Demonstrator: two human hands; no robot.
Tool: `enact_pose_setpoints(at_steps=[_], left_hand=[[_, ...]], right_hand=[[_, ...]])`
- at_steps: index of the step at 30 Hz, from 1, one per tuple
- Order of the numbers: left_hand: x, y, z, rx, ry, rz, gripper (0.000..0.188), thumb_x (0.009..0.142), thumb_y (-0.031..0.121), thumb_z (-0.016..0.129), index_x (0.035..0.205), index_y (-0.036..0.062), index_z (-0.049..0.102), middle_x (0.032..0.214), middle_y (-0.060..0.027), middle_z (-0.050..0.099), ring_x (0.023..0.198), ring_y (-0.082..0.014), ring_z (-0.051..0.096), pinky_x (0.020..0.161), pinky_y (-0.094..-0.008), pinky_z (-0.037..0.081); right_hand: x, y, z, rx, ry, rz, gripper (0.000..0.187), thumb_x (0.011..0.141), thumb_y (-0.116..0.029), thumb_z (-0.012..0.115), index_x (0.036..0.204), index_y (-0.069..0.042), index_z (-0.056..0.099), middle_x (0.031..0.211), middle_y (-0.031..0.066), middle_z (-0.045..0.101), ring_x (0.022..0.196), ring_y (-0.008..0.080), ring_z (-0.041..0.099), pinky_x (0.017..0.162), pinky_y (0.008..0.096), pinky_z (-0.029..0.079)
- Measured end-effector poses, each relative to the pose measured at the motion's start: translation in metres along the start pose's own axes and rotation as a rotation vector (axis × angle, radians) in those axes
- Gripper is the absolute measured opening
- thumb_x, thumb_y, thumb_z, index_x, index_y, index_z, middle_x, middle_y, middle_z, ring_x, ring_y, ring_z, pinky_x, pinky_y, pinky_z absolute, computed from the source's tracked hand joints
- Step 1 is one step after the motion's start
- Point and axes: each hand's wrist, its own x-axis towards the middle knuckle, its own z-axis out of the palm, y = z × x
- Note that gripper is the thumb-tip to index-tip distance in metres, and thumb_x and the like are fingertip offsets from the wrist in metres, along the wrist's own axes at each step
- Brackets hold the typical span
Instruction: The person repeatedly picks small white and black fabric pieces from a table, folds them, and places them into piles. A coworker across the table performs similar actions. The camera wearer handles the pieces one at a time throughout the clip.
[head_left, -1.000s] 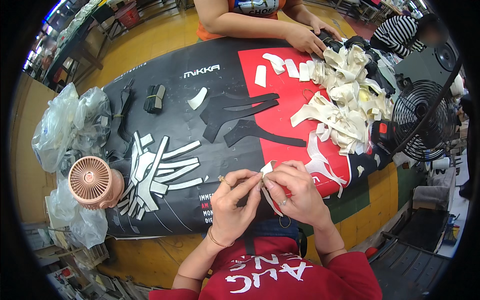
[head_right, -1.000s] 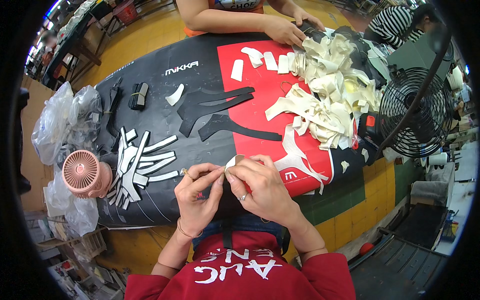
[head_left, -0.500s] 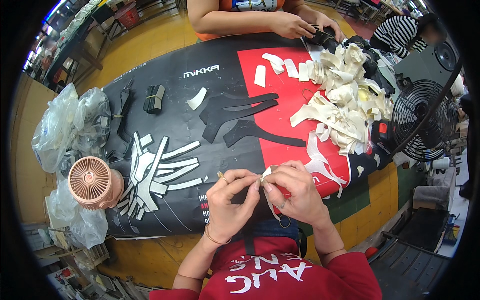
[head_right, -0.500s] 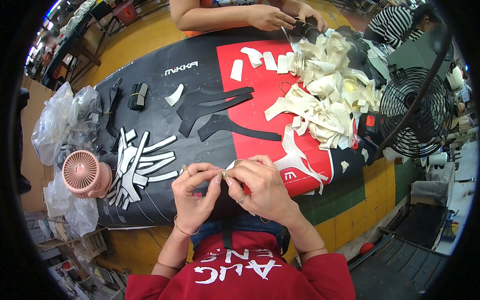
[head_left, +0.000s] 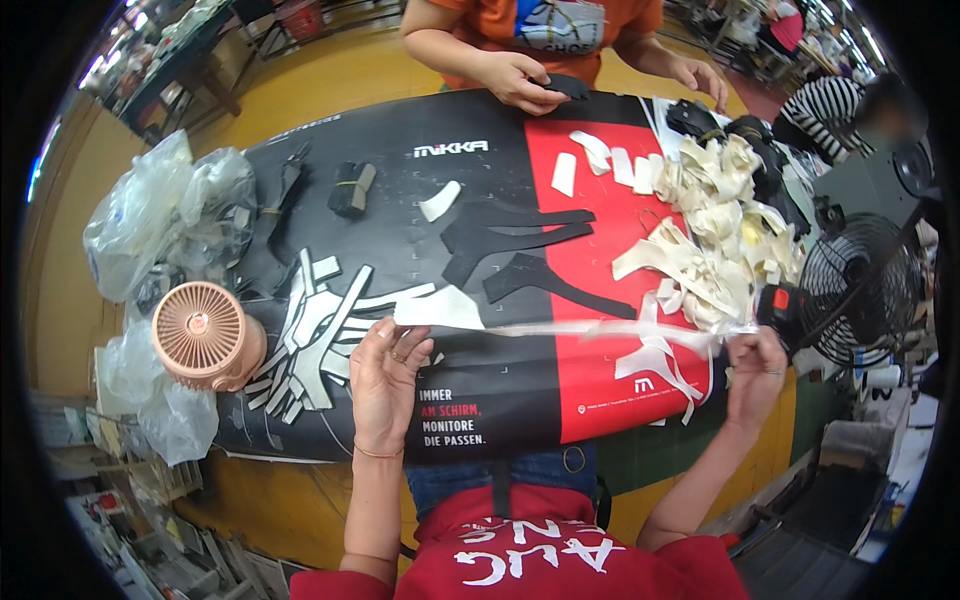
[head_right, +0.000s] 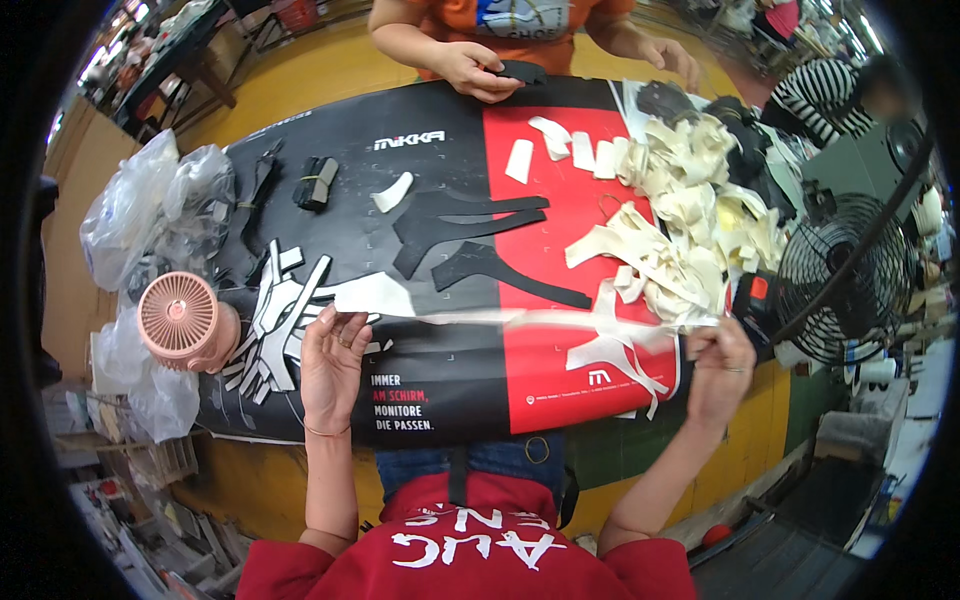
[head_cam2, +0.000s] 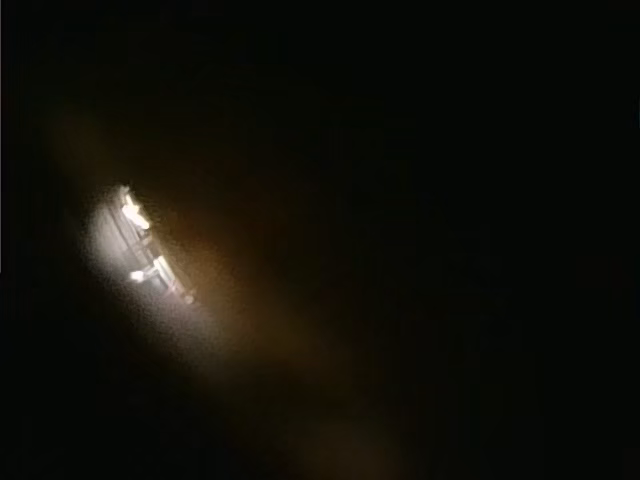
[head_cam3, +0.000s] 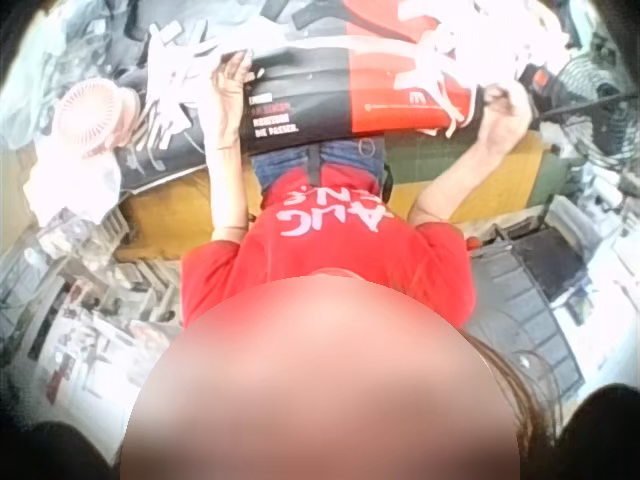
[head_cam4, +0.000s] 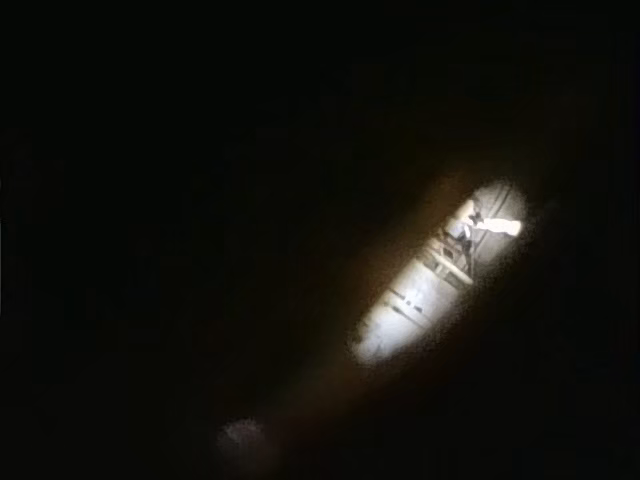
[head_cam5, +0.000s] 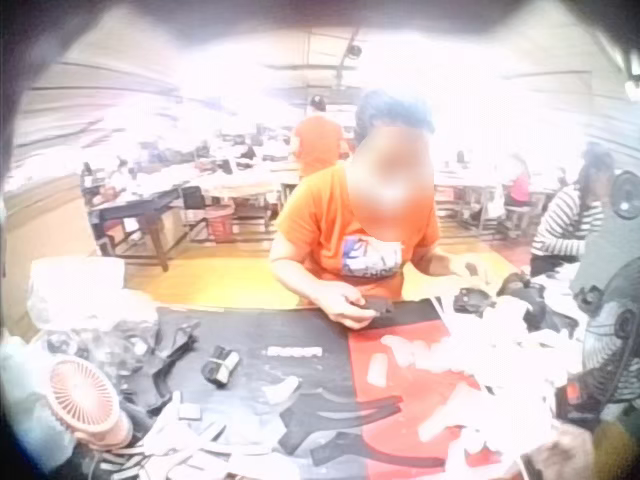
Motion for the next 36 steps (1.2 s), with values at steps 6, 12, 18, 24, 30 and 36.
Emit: enact_pose_setpoints(at_steps=[6, 12, 18, 24, 30, 36], left_hand=[[-0.007, 0.014, 0.002, -0.103, -0.054, 0.033, 0.018, 0.099, 0.016, 0.057, 0.109, 0.0013, 0.059, 0.111, -0.0151, 0.066, 0.104, -0.0272, 0.069, 0.088, -0.0363, 0.058], [-0.045, -0.006, 0.050, 0.045, -0.423, -0.050, 0.017, 0.102, 0.011, 0.052, 0.107, -0.0039, 0.058, 0.117, -0.0199, 0.063, 0.110, -0.0283, 0.066, 0.090, -0.0420, 0.060], [-0.051, -0.026, 0.081, 0.162, -0.620, 0.054, 0.016, 0.099, -0.001, 0.052, 0.113, -0.0060, 0.059, 0.122, -0.0196, 0.062, 0.112, -0.0218, 0.063, 0.097, -0.0360, 0.055], [0.010, -0.040, 0.058, 1.614, -0.586, 0.692, 0.060, 0.093, 0.025, 0.067, 0.143, -0.0011, 0.046, 0.150, -0.0210, 0.045, 0.142, -0.0365, 0.040, 0.115, -0.0497, 0.034], [-0.031, -0.039, 0.016, 1.836, -0.663, 0.463, 0.074, 0.092, 0.037, 0.066, 0.150, 0.0008, 0.038, 0.160, -0.0187, 0.031, 0.149, -0.0343, 0.028, 0.119, -0.0565, 0.019], [-0.070, -0.030, -0.010, 1.777, -0.603, 0.380, 0.071, 0.089, 0.031, 0.070, 0.149, 0.0056, 0.042, 0.159, -0.0165, 0.033, 0.149, -0.0329, 0.030, 0.120, -0.0582, 0.015]], right_hand=[[0.040, -0.009, -0.002, -0.923, 0.461, -0.093, 0.028, 0.100, -0.024, 0.060, 0.092, 0.002, 0.059, 0.073, 0.0029, 0.055, 0.067, 0.0140, 0.051, 0.061, 0.0301, 0.043], [-0.009, -0.003, 0.101, -0.798, -0.319, -0.144, 0.056, 0.085, -0.011, 0.074, 0.136, 0.000, 0.053, 0.123, 0.0125, 0.063, 0.114, 0.0199, 0.059, 0.096, 0.0327, 0.045], [-0.030, 0.013, 0.129, 0.205, -0.664, 0.362, 0.032, 0.093, -0.021, 0.074, 0.110, 0.005, 0.066, 0.095, 0.0133, 0.071, 0.072, 0.0128, 0.066, 0.063, 0.0210, 0.051], [-0.022, 0.000, 0.107, -0.184, -0.432, 0.418, 0.019, 0.094, -0.005, 0.069, 0.107, 0.008, 0.067, 0.084, 0.0102, 0.070, 0.062, 0.0058, 0.059, 0.051, 0.0186, 0.046], [-0.026, -0.005, 0.130, -0.514, -0.735, 0.446, 0.014, 0.091, -0.004, 0.072, 0.103, 0.003, 0.071, 0.082, 0.0033, 0.071, 0.070, 0.0065, 0.060, 0.062, 0.0229, 0.047], [-0.029, 0.009, 0.169, -0.431, -1.252, 0.300, 0.016, 0.092, -0.017, 0.071, 0.100, -0.003, 0.069, 0.087, 0.0120, 0.070, 0.077, 0.0290, 0.068, 0.067, 0.0371, 0.051]])
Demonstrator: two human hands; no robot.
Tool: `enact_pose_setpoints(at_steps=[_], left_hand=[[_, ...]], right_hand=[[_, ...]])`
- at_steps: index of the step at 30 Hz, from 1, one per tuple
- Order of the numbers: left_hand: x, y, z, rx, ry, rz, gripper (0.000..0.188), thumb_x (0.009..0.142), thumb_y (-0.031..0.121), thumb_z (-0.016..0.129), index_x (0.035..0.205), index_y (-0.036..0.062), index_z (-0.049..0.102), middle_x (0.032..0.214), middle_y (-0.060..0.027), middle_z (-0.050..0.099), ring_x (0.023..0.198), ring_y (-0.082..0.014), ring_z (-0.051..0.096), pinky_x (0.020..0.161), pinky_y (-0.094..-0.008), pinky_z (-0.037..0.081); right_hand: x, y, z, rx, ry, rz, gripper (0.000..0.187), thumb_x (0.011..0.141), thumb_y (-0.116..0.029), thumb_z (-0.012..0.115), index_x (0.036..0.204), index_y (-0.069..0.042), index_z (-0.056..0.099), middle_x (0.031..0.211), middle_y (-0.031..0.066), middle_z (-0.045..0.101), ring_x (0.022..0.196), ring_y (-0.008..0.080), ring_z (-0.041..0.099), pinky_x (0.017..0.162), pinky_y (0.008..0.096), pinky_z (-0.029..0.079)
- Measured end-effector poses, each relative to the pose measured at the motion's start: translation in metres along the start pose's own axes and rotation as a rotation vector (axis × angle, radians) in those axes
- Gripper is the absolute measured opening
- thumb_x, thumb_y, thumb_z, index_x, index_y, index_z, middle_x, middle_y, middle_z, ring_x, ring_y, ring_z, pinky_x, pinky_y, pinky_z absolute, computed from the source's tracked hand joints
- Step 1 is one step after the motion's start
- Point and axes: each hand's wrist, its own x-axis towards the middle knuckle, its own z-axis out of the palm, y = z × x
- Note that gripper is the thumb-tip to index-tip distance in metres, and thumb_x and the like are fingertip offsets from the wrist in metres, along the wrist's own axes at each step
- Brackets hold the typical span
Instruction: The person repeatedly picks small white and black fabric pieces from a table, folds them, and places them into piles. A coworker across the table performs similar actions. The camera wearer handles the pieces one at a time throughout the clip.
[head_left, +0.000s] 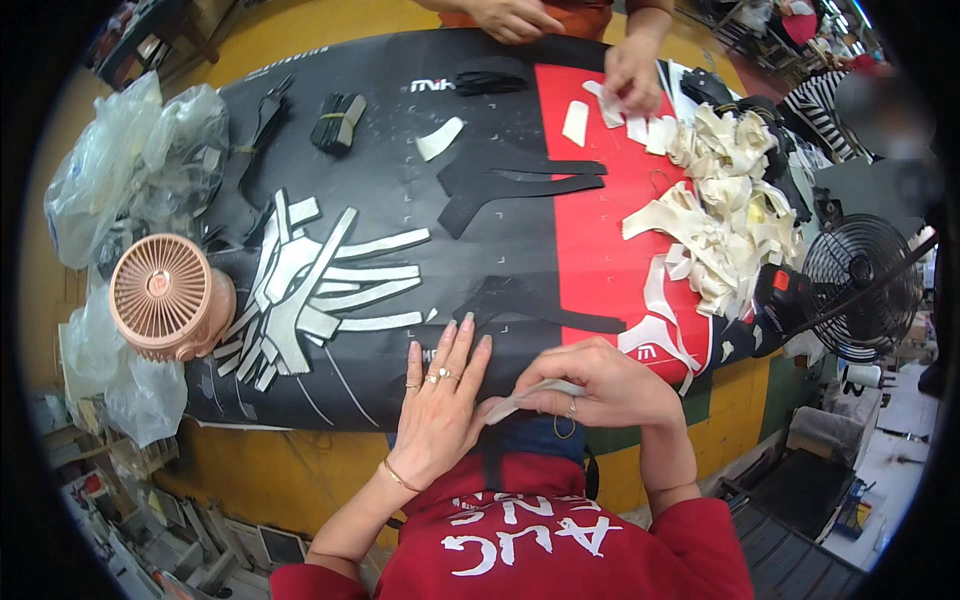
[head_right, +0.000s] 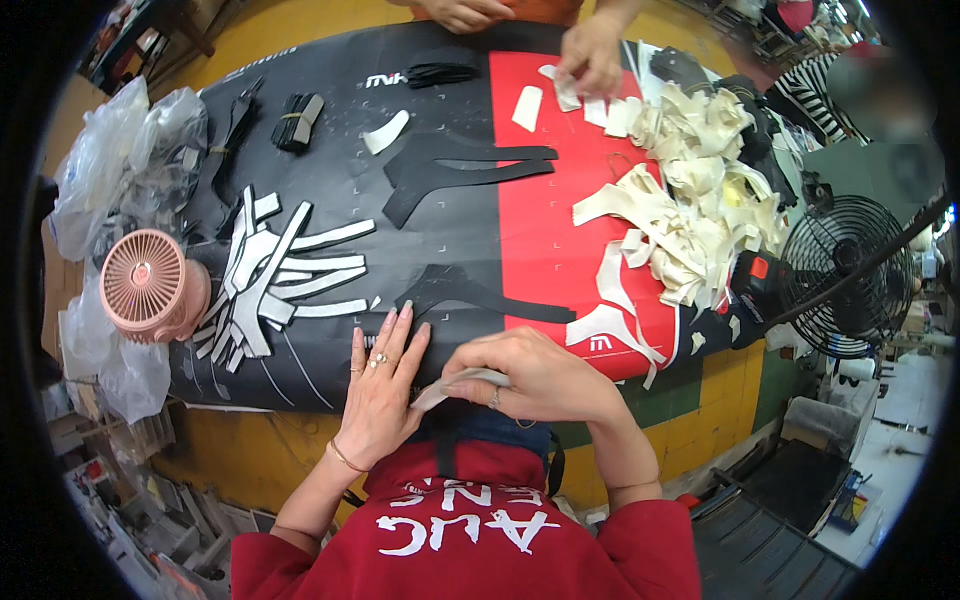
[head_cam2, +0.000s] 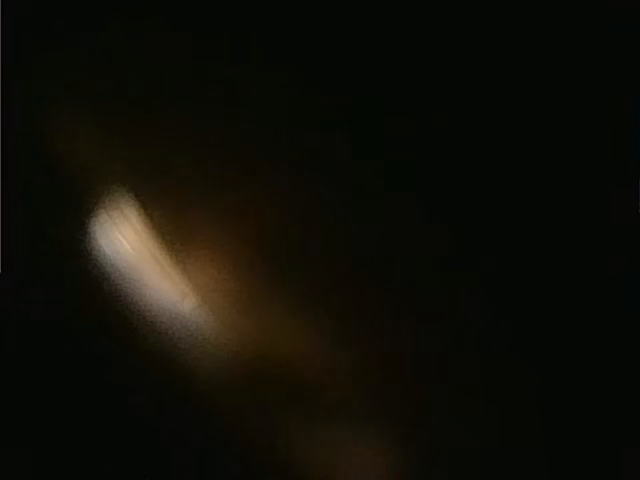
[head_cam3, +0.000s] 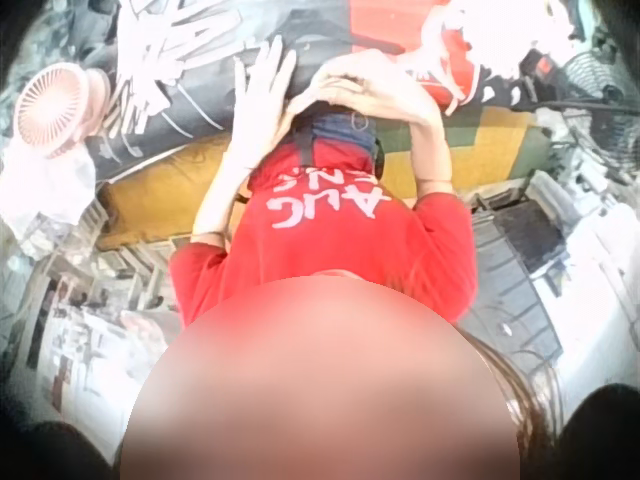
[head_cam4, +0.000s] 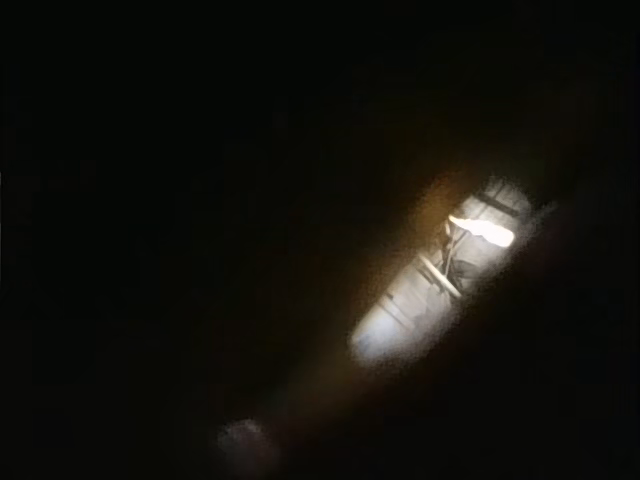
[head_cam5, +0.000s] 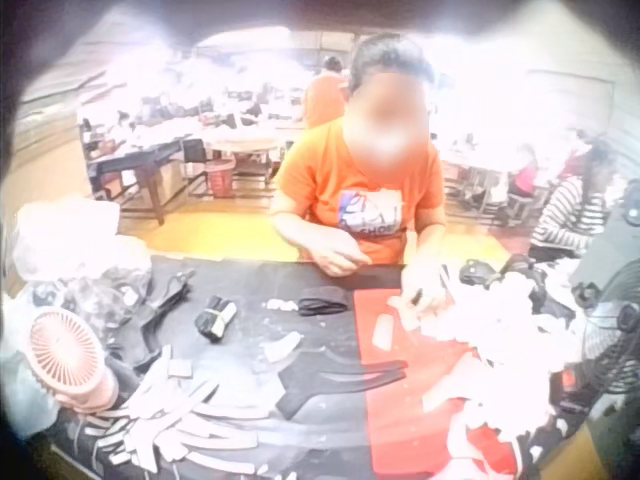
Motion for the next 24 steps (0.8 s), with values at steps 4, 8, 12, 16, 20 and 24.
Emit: enact_pose_setpoints(at_steps=[4, 8, 12, 16, 20, 24], left_hand=[[-0.012, -0.006, 0.005, -0.006, 0.121, -0.003, 0.066, 0.089, 0.029, 0.071, 0.147, 0.0070, 0.046, 0.157, -0.0153, 0.037, 0.147, -0.0333, 0.033, 0.120, -0.0597, 0.012], [-0.012, -0.013, 0.009, -0.033, 0.170, -0.043, 0.067, 0.088, 0.032, 0.072, 0.145, 0.0059, 0.049, 0.157, -0.0168, 0.037, 0.148, -0.0362, 0.031, 0.120, -0.0597, 0.012], [-0.006, -0.017, 0.012, -0.051, 0.180, -0.063, 0.068, 0.087, 0.035, 0.073, 0.144, 0.0061, 0.050, 0.157, -0.0176, 0.036, 0.148, -0.0373, 0.028, 0.120, -0.0599, 0.010], [-0.007, -0.017, 0.014, -0.028, 0.192, -0.065, 0.067, 0.087, 0.037, 0.072, 0.143, 0.0064, 0.050, 0.157, -0.0184, 0.035, 0.148, -0.0392, 0.027, 0.119, -0.0615, 0.010], [-0.007, -0.016, 0.018, -0.001, 0.191, -0.074, 0.064, 0.087, 0.036, 0.072, 0.140, 0.0067, 0.052, 0.158, -0.0187, 0.034, 0.149, -0.0397, 0.026, 0.119, -0.0624, 0.009], [-0.005, -0.015, 0.016, 0.005, 0.187, -0.083, 0.063, 0.087, 0.036, 0.072, 0.140, 0.0072, 0.052, 0.158, -0.0195, 0.034, 0.149, -0.0397, 0.025, 0.119, -0.0623, 0.009]], right_hand=[[0.030, 0.007, 0.001, -0.212, 0.099, 0.011, 0.021, 0.094, -0.021, 0.068, 0.098, 0.000, 0.068, 0.093, 0.0157, 0.066, 0.087, 0.0344, 0.065, 0.078, 0.0414, 0.050], [0.046, 0.004, -0.004, -0.263, 0.134, 0.093, 0.027, 0.095, -0.025, 0.068, 0.100, 0.002, 0.070, 0.093, 0.0130, 0.066, 0.084, 0.0281, 0.065, 0.074, 0.0367, 0.051], [0.054, -0.004, -0.011, 0.038, 0.012, 0.387, 0.028, 0.099, -0.026, 0.065, 0.103, 0.002, 0.068, 0.078, 0.0065, 0.064, 0.075, 0.0148, 0.061, 0.071, 0.0312, 0.050], [0.068, 0.000, -0.006, -0.055, 0.128, 0.216, 0.028, 0.099, -0.024, 0.063, 0.104, 0.003, 0.068, 0.078, 0.0094, 0.065, 0.074, 0.0153, 0.061, 0.069, 0.0313, 0.049], [0.067, 0.005, -0.005, -0.068, 0.174, 0.326, 0.029, 0.099, -0.023, 0.062, 0.104, 0.006, 0.067, 0.081, 0.0193, 0.068, 0.077, 0.0269, 0.066, 0.074, 0.0373, 0.050], [0.067, 0.008, 0.000, -0.164, 0.265, 0.354, 0.027, 0.099, -0.024, 0.064, 0.102, 0.003, 0.068, 0.078, 0.0031, 0.065, 0.064, 0.0089, 0.054, 0.059, 0.0288, 0.046]])
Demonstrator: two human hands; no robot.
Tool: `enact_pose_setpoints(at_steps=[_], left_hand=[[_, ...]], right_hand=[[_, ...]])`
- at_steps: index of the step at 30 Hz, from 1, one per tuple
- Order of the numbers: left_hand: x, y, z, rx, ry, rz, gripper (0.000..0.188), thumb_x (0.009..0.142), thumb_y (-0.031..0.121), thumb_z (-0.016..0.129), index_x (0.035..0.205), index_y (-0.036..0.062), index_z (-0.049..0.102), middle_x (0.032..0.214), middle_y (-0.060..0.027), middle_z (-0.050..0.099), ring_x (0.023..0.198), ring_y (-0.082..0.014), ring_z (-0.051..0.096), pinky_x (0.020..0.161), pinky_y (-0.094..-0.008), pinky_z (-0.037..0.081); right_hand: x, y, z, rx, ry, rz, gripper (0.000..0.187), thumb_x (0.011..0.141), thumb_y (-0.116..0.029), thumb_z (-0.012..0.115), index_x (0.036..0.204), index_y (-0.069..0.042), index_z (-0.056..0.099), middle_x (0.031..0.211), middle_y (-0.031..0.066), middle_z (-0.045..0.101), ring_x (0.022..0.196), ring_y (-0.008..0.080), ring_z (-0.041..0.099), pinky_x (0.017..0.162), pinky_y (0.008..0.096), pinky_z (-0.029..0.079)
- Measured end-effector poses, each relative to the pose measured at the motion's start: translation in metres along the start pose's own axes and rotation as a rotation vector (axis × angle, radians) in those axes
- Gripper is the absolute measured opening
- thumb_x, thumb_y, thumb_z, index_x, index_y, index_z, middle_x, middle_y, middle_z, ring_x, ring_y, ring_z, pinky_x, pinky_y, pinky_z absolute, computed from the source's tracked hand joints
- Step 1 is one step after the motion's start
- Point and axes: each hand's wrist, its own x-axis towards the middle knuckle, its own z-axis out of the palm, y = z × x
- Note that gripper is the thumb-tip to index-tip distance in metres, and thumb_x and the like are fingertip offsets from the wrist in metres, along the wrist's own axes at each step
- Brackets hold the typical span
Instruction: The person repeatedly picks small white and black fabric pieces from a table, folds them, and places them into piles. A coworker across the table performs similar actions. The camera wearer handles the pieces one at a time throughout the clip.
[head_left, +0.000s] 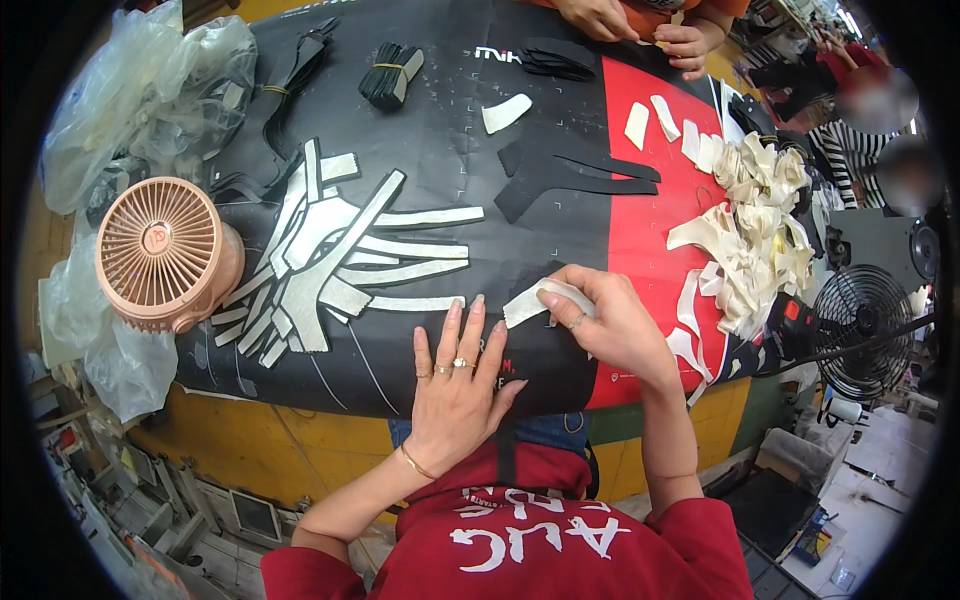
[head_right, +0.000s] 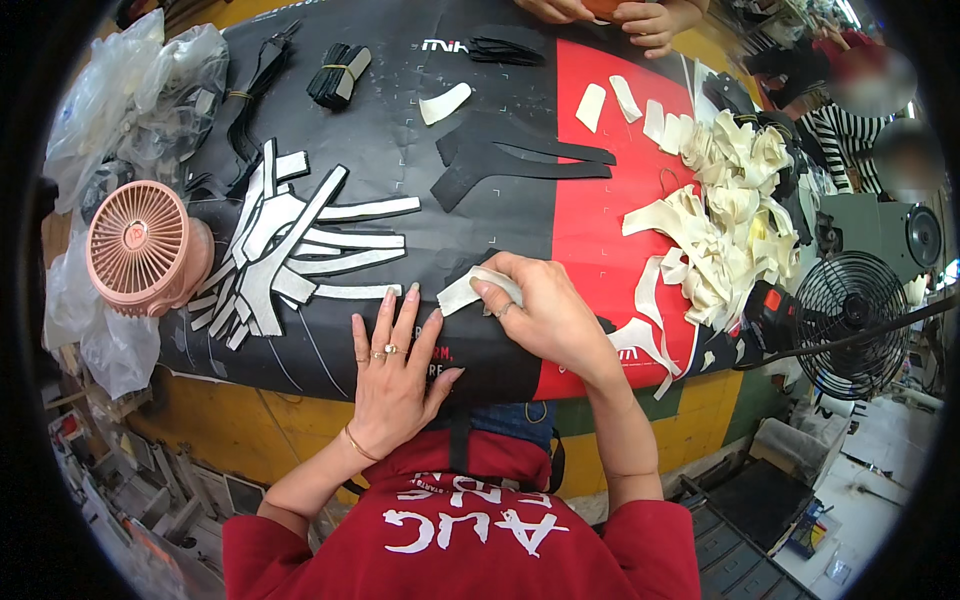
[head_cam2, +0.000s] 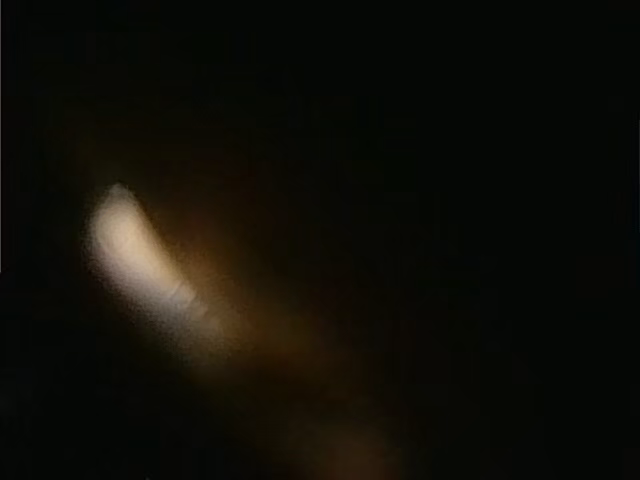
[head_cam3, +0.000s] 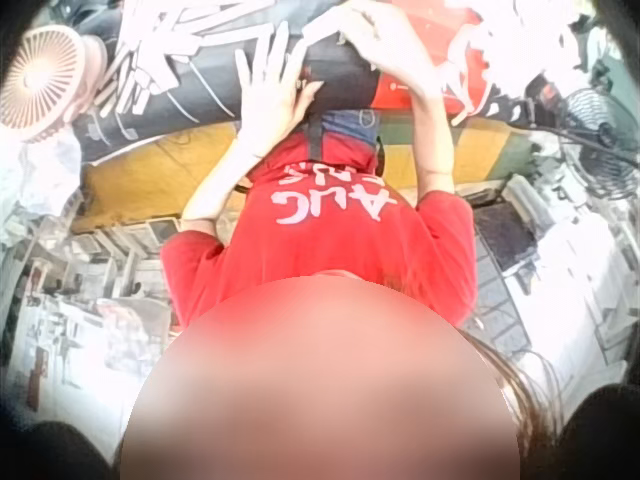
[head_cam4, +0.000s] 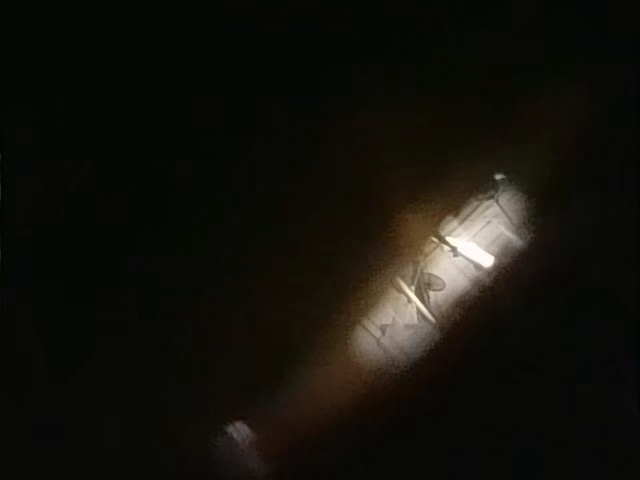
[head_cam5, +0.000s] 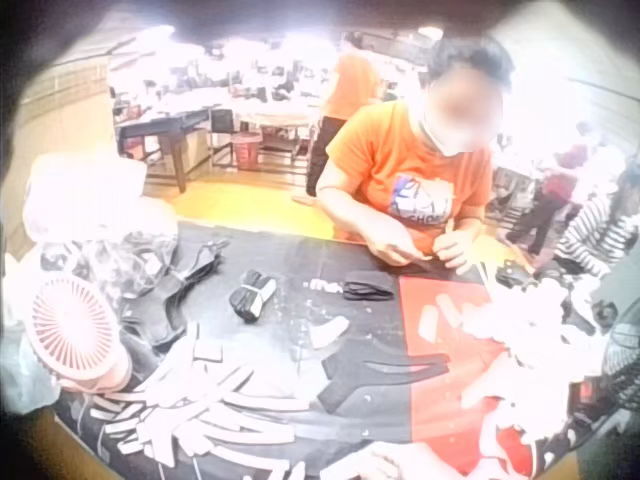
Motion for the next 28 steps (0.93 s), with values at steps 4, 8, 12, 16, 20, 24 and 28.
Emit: enact_pose_setpoints(at_steps=[4, 8, 12, 16, 20, 24, 28], left_hand=[[0.004, 0.000, -0.007, -0.049, -0.021, -0.028, 0.066, 0.087, 0.037, 0.072, 0.142, 0.0078, 0.051, 0.158, -0.0206, 0.034, 0.149, -0.0398, 0.025, 0.119, -0.0621, 0.008], [0.011, -0.004, -0.012, -0.035, -0.014, 0.013, 0.068, 0.086, 0.042, 0.072, 0.141, 0.0078, 0.052, 0.158, -0.0208, 0.033, 0.149, -0.0399, 0.024, 0.120, -0.0616, 0.005], [0.017, -0.007, -0.015, -0.002, -0.044, 0.045, 0.067, 0.086, 0.045, 0.072, 0.139, 0.0077, 0.055, 0.158, -0.0202, 0.034, 0.149, -0.0396, 0.025, 0.120, -0.0614, 0.004], [0.015, -0.004, -0.015, 0.077, -0.031, 0.064, 0.065, 0.086, 0.046, 0.071, 0.137, 0.0081, 0.057, 0.158, -0.0187, 0.036, 0.149, -0.0383, 0.026, 0.120, -0.0611, 0.004], [0.017, -0.003, -0.012, 0.207, -0.003, 0.089, 0.063, 0.085, 0.046, 0.071, 0.135, 0.0089, 0.059, 0.157, -0.0166, 0.037, 0.149, -0.0355, 0.028, 0.120, -0.0610, 0.004], [0.018, -0.002, -0.012, 0.270, 0.004, 0.113, 0.062, 0.084, 0.045, 0.071, 0.134, 0.0091, 0.060, 0.157, -0.0159, 0.038, 0.149, -0.0339, 0.028, 0.120, -0.0611, 0.005], [0.018, -0.002, -0.010, 0.286, 0.007, 0.113, 0.063, 0.084, 0.045, 0.071, 0.135, 0.0090, 0.059, 0.157, -0.0159, 0.038, 0.149, -0.0340, 0.028, 0.120, -0.0611, 0.005]], right_hand=[[-0.002, 0.001, 0.000, 0.096, -0.043, -0.008, 0.025, 0.099, -0.023, 0.063, 0.103, 0.001, 0.068, 0.077, 0.0013, 0.065, 0.064, 0.0078, 0.054, 0.058, 0.0277, 0.045], [-0.001, 0.004, -0.007, 0.168, -0.083, 0.050, 0.026, 0.099, -0.025, 0.063, 0.105, 0.000, 0.068, 0.076, 0.0004, 0.065, 0.065, 0.0067, 0.054, 0.058, 0.0262, 0.046], [-0.002, 0.004, -0.005, 0.183, -0.048, 0.058, 0.027, 0.098, -0.025, 0.066, 0.105, 0.000, 0.069, 0.078, 0.0016, 0.067, 0.065, 0.0071, 0.056, 0.059, 0.0271, 0.047], [0.000, 0.002, 0.001, 0.070, 0.034, -0.062, 0.031, 0.095, -0.025, 0.069, 0.101, 0.005, 0.070, 0.076, 0.0118, 0.071, 0.069, 0.0168, 0.066, 0.065, 0.0333, 0.051], [0.002, -0.001, 0.002, 0.085, 0.054, 0.020, 0.030, 0.094, -0.024, 0.070, 0.100, 0.005, 0.072, 0.074, 0.0122, 0.071, 0.069, 0.0171, 0.067, 0.064, 0.0332, 0.051], [0.004, -0.002, 0.001, 0.120, 0.074, 0.078, 0.030, 0.094, -0.024, 0.070, 0.100, 0.005, 0.072, 0.073, 0.0127, 0.070, 0.067, 0.0176, 0.067, 0.063, 0.0330, 0.051], [0.004, 0.001, 0.004, 0.113, 0.092, 0.078, 0.030, 0.093, -0.024, 0.071, 0.100, 0.005, 0.072, 0.074, 0.0129, 0.071, 0.068, 0.0171, 0.067, 0.063, 0.0327, 0.051]])
